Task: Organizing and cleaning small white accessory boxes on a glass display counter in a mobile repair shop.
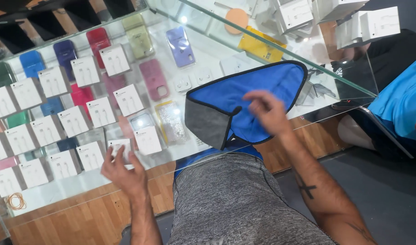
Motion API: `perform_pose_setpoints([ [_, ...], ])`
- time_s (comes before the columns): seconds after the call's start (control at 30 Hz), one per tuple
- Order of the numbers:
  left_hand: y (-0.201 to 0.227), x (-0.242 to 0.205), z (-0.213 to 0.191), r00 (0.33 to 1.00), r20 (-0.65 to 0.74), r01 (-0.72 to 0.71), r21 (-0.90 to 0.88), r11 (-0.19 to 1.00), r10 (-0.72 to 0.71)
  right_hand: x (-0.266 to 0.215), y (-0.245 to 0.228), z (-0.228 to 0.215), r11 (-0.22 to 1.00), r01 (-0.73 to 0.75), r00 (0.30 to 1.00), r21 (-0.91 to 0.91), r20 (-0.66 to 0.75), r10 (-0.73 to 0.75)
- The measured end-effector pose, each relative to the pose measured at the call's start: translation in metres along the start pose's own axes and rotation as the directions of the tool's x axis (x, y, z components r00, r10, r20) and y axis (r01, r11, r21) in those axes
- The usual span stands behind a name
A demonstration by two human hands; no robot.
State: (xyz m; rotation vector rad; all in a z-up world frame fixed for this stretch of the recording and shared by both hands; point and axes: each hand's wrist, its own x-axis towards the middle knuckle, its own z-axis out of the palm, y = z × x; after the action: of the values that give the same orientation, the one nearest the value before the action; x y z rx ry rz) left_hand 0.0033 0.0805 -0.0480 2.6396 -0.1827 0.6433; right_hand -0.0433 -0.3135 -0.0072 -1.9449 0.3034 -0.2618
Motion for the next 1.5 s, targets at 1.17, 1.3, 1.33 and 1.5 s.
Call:
perform_pose_setpoints([
  [1.17,0.152,0.055,0.013,0.959,0.090,-0.106,-0.767,0.632,0.270,0.015,-0.015,0.045,0.708,-0.195,0.965,0.679,0.004,0.262],
  [1.3,0.169,0.062,0.007,0.906,0.098,-0.167,-0.810,0.562,0.411,-0.016,-0.040,0.066,0.674,-0.430,0.901,0.601,0.336,0.274],
  [1.33,0.164,0.061,0.009,0.905,0.101,-0.165,-0.811,0.562,0.413,-0.019,-0.043,0.064,0.672,-0.431,0.900,0.602,0.335,0.278],
  [1.5,0.145,0.056,0.016,0.933,0.295,0.228,-0.928,0.296,0.205,-0.006,-0.070,0.037,0.995,-0.079,0.949,0.068,0.312,0.054],
])
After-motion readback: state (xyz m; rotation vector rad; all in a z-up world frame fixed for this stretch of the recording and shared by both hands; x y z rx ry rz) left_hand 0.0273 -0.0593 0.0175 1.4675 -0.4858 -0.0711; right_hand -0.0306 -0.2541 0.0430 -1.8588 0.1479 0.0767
